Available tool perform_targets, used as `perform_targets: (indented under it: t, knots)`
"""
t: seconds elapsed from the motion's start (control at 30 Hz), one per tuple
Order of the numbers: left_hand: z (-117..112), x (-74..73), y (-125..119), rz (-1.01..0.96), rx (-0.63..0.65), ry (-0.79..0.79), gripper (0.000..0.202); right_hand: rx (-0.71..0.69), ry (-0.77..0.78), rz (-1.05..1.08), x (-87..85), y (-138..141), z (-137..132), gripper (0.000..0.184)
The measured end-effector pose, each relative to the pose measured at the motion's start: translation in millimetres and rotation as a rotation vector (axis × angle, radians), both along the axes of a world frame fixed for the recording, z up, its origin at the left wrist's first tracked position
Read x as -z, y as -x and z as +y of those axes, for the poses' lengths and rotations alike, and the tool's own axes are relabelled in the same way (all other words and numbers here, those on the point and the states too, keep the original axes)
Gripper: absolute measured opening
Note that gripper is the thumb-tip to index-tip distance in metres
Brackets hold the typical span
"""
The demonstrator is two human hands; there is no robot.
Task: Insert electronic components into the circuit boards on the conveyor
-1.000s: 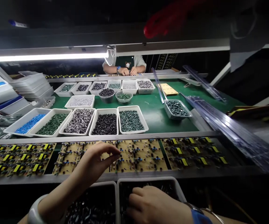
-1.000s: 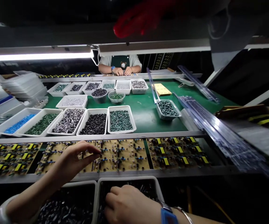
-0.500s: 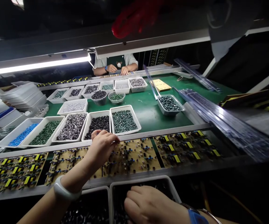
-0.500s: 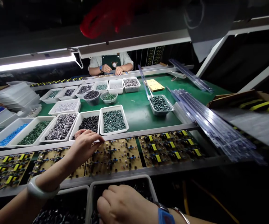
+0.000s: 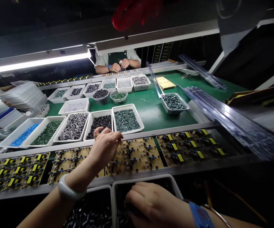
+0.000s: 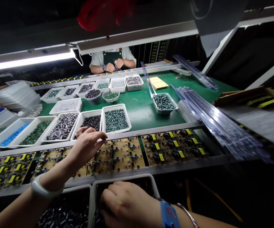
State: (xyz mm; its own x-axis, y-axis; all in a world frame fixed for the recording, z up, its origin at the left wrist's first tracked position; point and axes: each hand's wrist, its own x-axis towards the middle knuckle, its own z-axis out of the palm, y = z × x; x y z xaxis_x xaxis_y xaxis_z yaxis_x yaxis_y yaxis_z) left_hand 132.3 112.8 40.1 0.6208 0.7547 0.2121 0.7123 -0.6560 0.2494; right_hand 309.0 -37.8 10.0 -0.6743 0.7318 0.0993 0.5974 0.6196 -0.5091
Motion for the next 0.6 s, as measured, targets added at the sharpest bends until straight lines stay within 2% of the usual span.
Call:
perform_targets:
  t: [0.07, 0.2, 0.3, 0.47, 0.6]
  knots:
    - [0.7, 3.6, 1.9, -0.022, -0.025, -0.003, 0.013, 0.028, 0.023, 0.004, -2.5, 0.0, -0.3, 0.007]
    - [1.9, 5.3, 3.3, -0.036, -0.026, -0.005, 0.013, 0.001, 0.016, -0.019, -5.3, 0.1, 0.0, 0.009]
    - [2.4, 4.8, 3.1, -0.03, -0.005, 0.003, 0.014, -0.021, -0.001, -0.053, -3.0, -0.1, 0.9, 0.015]
    - [1.1, 5.1, 1.8, -0.012, -0.013, -0.008, 0.012, -0.05, 0.03, -0.028, 2.2, -1.5, 2.4, 0.014]
    - [-2.5, 2.6, -1.5, 0.023, 0.018, -0.035, 0.019, -0.059, 0.045, -0.025, 1.7, -2.6, 3.6, 0.015]
